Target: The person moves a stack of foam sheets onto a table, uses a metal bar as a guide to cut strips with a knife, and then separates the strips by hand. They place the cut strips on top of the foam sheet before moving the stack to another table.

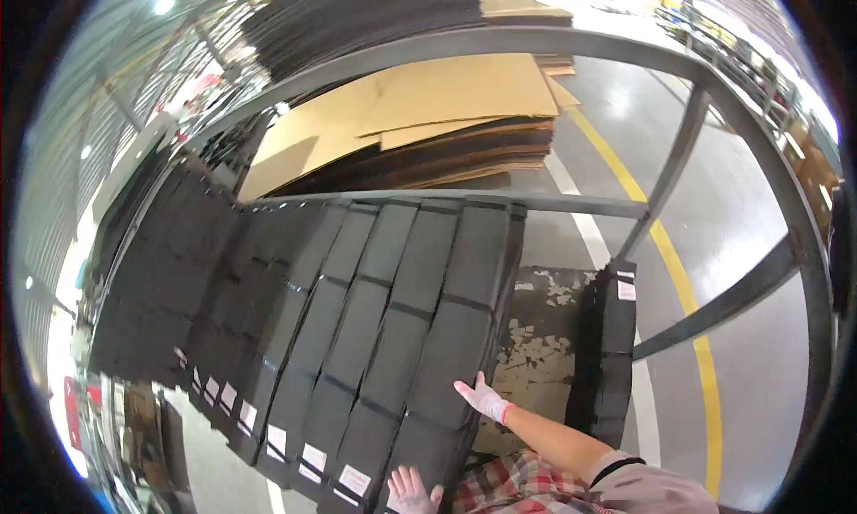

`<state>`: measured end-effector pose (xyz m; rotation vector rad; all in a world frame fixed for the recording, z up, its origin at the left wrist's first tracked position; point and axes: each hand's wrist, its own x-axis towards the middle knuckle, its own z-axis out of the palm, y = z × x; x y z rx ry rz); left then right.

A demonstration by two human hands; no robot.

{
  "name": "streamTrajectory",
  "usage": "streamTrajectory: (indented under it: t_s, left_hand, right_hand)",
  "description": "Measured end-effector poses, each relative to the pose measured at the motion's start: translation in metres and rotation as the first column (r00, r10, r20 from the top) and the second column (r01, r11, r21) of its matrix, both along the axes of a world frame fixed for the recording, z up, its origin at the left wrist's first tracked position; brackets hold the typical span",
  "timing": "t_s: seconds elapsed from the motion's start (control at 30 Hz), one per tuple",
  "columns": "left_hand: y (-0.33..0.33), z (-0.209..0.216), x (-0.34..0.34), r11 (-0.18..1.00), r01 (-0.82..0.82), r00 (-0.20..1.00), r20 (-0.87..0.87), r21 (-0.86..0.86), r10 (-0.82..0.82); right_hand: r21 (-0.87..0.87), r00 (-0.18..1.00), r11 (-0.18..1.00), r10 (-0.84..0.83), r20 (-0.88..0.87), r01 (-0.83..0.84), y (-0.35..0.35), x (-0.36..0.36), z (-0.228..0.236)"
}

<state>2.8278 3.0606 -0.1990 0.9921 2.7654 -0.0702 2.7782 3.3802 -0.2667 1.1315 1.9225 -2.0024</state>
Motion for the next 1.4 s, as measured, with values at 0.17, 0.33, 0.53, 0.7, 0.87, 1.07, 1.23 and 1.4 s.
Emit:
streamTrajectory:
  t_s: [0.17,0.33,0.53,0.7,0.87,1.07,1.23,1.4]
  left_hand:
    - [-0.110,-0.044,0.080,0.729,-0.601,0.767,0.493,0.327,0.411]
    - [-0.070,0.055,0.059,-0.632,-0.605,-0.263,0.871,-0.485,-0.416]
    - [-0.112,0.067,0.076,-0.654,-0.675,-0.202,0.939,-0.340,-0.280]
    - [-0.167,0.014,0.080,-0.114,-0.993,0.016,0.997,0.025,0.080]
    - [-0.284,-0.060,0.133,0.235,-0.945,0.287,0.923,0.228,0.257]
    - [-0.477,-0.043,0.226,-0.235,-0.972,-0.074,0.959,-0.008,0.272]
    - [-0.599,-0.018,0.238,-0.352,-0.933,-0.090,0.902,0.071,0.421]
    - [-0.690,-0.060,0.162,-0.381,-0.915,-0.073,0.873,0.133,0.481]
  right_hand:
    - [-0.102,0.930,0.926,-0.368,-0.027,0.363,-0.021,0.018,-0.020]
    - [-0.130,0.969,0.965,-0.237,-0.070,0.227,-0.027,0.006,-0.043]
    - [-0.401,0.922,0.886,-0.333,-0.197,0.234,-0.143,0.033,0.038]
    - [-0.235,0.990,0.962,-0.140,0.021,0.141,-0.219,0.074,-0.037]
    - [0.281,0.962,0.939,-0.129,-0.241,0.196,-0.231,0.077,-0.003]
    - [0.778,0.882,0.610,0.438,-0.176,-0.148,-0.323,0.024,0.036]
    - [0.853,0.445,0.241,0.895,-0.012,-0.462,-0.505,-0.047,0.049]
    - [0.559,-0.025,-0.040,0.999,0.036,-0.828,-0.642,-0.102,-0.054]
